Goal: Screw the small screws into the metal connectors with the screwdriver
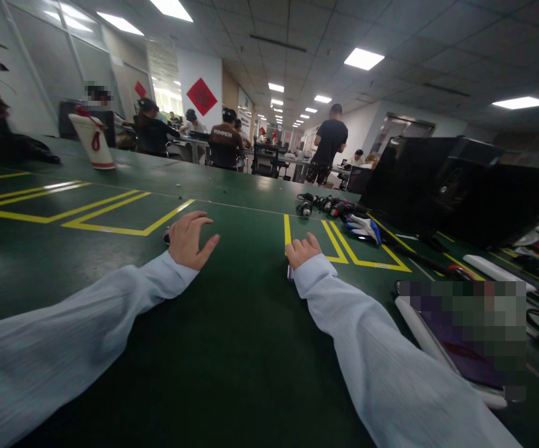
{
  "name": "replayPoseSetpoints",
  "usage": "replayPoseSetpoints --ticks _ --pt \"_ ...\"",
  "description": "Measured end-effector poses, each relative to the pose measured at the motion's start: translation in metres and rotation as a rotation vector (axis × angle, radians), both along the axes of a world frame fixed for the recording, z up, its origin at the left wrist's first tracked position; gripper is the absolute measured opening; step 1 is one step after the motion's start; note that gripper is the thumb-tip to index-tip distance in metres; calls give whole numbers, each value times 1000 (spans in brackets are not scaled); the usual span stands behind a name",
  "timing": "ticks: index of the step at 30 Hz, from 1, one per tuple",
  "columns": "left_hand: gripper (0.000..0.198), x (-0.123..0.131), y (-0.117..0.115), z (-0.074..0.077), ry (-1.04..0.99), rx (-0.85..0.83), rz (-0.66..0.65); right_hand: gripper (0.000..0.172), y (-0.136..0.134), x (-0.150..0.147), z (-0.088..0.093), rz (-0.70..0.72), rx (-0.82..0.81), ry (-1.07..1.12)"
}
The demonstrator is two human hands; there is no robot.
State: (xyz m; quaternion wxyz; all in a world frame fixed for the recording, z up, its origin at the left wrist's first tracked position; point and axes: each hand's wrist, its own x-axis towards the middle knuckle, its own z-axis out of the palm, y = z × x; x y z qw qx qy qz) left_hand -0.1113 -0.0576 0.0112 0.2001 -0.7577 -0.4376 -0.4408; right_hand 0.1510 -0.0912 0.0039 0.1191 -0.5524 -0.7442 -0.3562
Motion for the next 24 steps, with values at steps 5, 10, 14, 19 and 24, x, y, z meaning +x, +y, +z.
replayPoseSetpoints --ticks 5,10,14,19,24 --pt "42 -40 24 1 -127 -132 232 29 3 3 -2 -72 -80 5" --pt "42 -63 39 -1 -191 -355 300 26 2 1 -3 -106 -84 14" --pt "54 -68 42 -3 -52 -565 282 23 -1 1 -3 -75 -23 33" --pt "41 -69 46 -7 151 -598 197 12 -12 -9 -3 172 -25 219" --pt "32 -54 37 -8 280 -541 45 14 -31 -33 -6 385 -123 641"
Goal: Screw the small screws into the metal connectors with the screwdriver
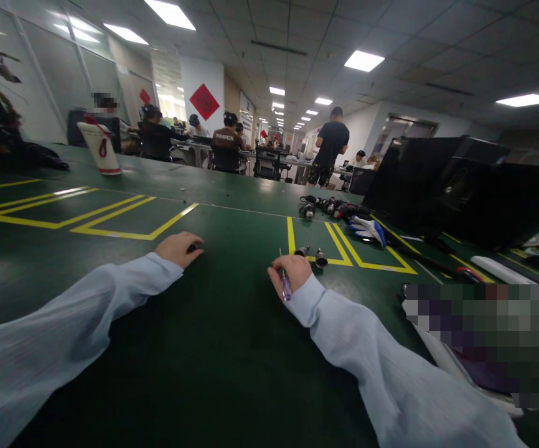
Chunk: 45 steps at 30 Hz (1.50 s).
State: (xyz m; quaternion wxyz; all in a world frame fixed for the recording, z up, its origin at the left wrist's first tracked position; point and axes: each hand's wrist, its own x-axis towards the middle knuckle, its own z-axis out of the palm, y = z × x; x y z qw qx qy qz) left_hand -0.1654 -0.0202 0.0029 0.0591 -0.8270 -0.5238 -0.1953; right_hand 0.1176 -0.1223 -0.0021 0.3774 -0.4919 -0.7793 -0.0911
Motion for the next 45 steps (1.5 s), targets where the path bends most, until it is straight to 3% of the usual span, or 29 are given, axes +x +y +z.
replayPoseSetpoints --ticks 3,8,13,18,26,40,42,45 --pt "39 29 -23 1 65 22 -171 25 -11 -16 -2 113 -242 386" --pt "47 86 -65 5 156 102 -262 39 -13 -22 -3 351 -661 1032" --pt "46 116 -65 7 67 -3 -322 21 -1 -6 -3 603 -802 1263" --pt "34 130 -51 4 -20 -187 -263 14 -1 -3 -2 688 -805 1260" --pt "29 127 -43 -3 -121 -171 -501 5 -12 -8 3 534 -703 1163" --pt "15 129 -60 1 -87 -116 -564 8 -13 -16 -5 191 -413 724" --pt "11 128 -60 1 -83 -119 -581 10 -10 -12 -4 235 -491 810" --pt "7 127 -61 1 -110 -136 -621 10 -5 -7 -3 394 -733 1073"
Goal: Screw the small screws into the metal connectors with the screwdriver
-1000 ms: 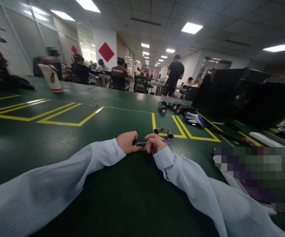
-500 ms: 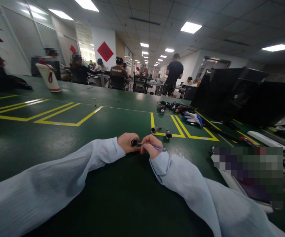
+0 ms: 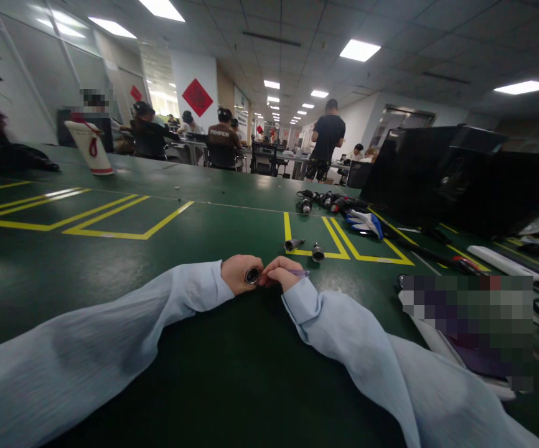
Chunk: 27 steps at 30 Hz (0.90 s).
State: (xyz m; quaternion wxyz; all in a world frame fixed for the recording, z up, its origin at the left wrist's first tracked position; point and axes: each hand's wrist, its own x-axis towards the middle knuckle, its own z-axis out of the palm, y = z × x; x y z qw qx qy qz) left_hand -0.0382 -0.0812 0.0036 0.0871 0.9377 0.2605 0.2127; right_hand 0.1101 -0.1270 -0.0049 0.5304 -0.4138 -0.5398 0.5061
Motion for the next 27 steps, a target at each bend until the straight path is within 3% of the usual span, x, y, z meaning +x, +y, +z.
replayPoseSetpoints --ticks 3,6,14,22,27 --pt "6 -1 -1 1 -39 -8 -12 7 4 3 0 129 -123 198" --pt "5 -1 -2 2 -65 -9 -3 5 4 3 1 157 -133 262" --pt "10 0 -3 2 -32 54 72 10 -4 -4 1 -69 63 10" --pt "18 -1 -5 2 -152 35 23 5 4 3 0 207 -121 263" --pt "18 -1 -5 1 -204 25 23 6 4 2 -2 212 -88 285"
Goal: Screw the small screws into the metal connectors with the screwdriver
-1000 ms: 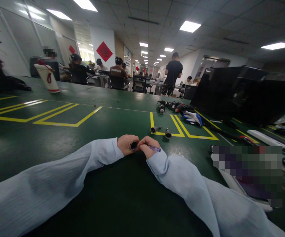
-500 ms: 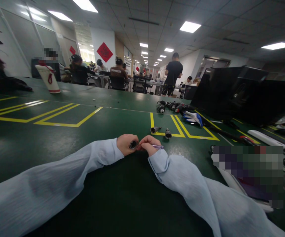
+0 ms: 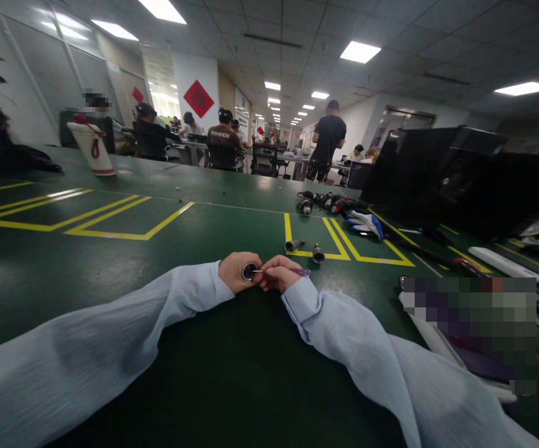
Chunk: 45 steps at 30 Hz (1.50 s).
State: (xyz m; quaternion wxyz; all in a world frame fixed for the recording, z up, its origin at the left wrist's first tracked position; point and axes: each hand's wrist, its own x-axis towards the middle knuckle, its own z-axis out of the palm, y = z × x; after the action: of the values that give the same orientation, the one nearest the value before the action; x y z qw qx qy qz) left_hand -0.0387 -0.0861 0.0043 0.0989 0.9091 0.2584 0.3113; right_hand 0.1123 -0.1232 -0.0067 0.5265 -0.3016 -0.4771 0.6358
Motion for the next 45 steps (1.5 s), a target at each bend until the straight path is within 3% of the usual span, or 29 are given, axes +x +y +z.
replayPoseSetpoints --ticks 7,12,18,23,31,39,45 --pt "6 -1 2 0 126 88 77 10 -6 -6 2 -226 116 -206" --pt "3 -2 3 0 111 113 39 7 -3 -3 1 -103 49 -149" --pt "16 -3 3 -1 -21 45 -28 6 3 2 -3 48 10 -8" --pt "20 -1 1 0 -67 -7 -48 5 1 1 -4 33 24 33" --pt "5 -1 2 0 113 124 111 9 -4 -5 0 -133 70 -176" --pt "13 -2 1 1 -35 91 20 7 1 0 -3 53 -10 -1" --pt "18 -2 2 -1 -115 -24 -2 7 1 0 -3 100 1 59"
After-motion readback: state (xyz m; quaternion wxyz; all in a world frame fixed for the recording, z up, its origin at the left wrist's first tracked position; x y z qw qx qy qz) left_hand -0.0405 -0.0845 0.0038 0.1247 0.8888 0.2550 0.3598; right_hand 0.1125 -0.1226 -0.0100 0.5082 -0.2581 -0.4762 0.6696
